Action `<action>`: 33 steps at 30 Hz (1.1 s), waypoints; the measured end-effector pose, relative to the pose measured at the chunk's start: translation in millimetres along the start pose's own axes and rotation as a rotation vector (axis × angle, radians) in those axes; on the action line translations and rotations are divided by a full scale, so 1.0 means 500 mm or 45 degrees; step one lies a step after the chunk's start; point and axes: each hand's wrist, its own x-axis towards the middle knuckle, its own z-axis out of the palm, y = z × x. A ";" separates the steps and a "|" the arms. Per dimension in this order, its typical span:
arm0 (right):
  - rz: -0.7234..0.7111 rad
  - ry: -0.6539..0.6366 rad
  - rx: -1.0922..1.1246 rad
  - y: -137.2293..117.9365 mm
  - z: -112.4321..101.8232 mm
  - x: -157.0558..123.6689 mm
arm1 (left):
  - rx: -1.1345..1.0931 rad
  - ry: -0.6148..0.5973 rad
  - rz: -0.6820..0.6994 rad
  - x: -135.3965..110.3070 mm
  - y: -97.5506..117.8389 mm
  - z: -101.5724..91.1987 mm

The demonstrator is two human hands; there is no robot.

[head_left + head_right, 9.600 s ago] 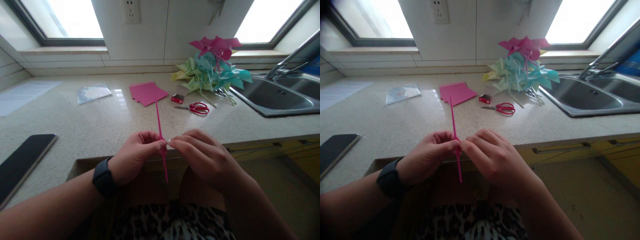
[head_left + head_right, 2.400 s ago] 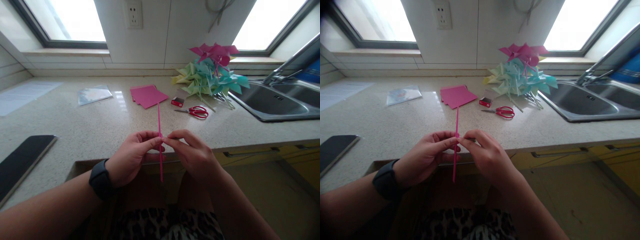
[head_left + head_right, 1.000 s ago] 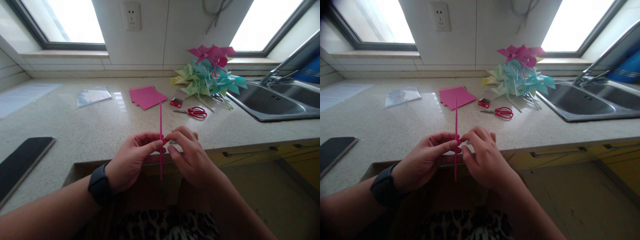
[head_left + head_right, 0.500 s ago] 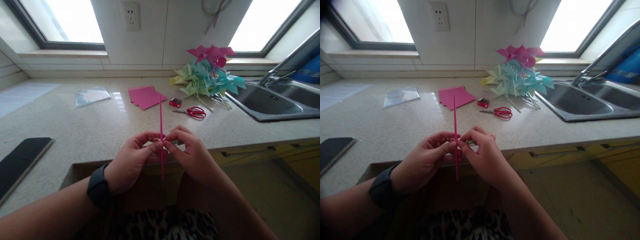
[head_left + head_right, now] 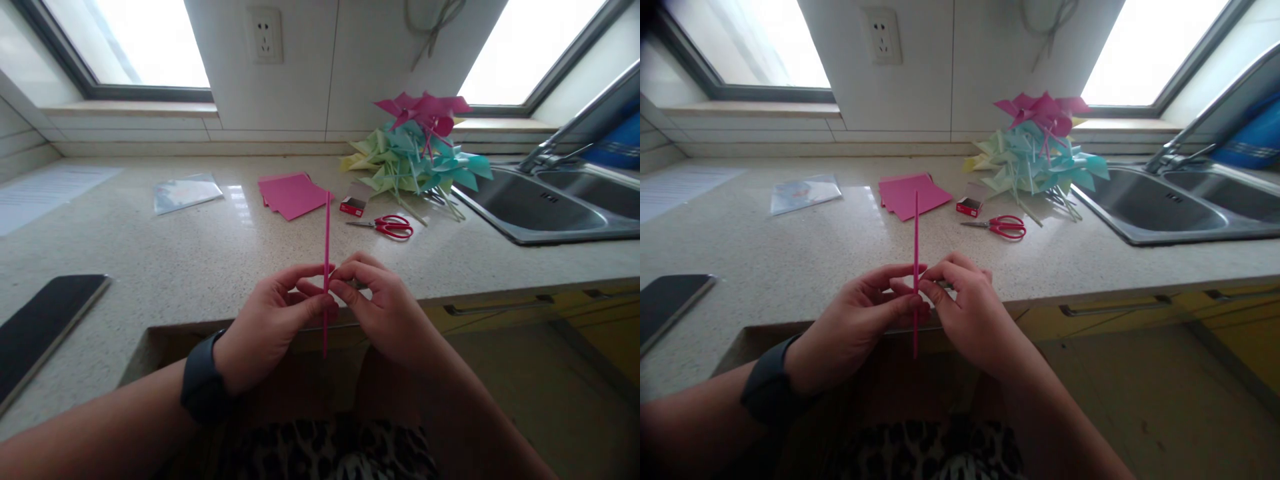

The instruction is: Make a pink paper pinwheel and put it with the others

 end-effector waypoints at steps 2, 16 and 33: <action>0.001 -0.016 0.031 0.000 -0.001 0.003 | -0.039 -0.014 0.008 0.000 -0.002 0.002; 0.030 -0.157 0.320 0.002 -0.012 0.013 | -0.132 -0.080 -0.013 -0.003 -0.011 0.003; 0.014 -0.078 0.205 0.009 -0.003 0.007 | -0.017 -0.001 -0.089 -0.003 -0.003 0.007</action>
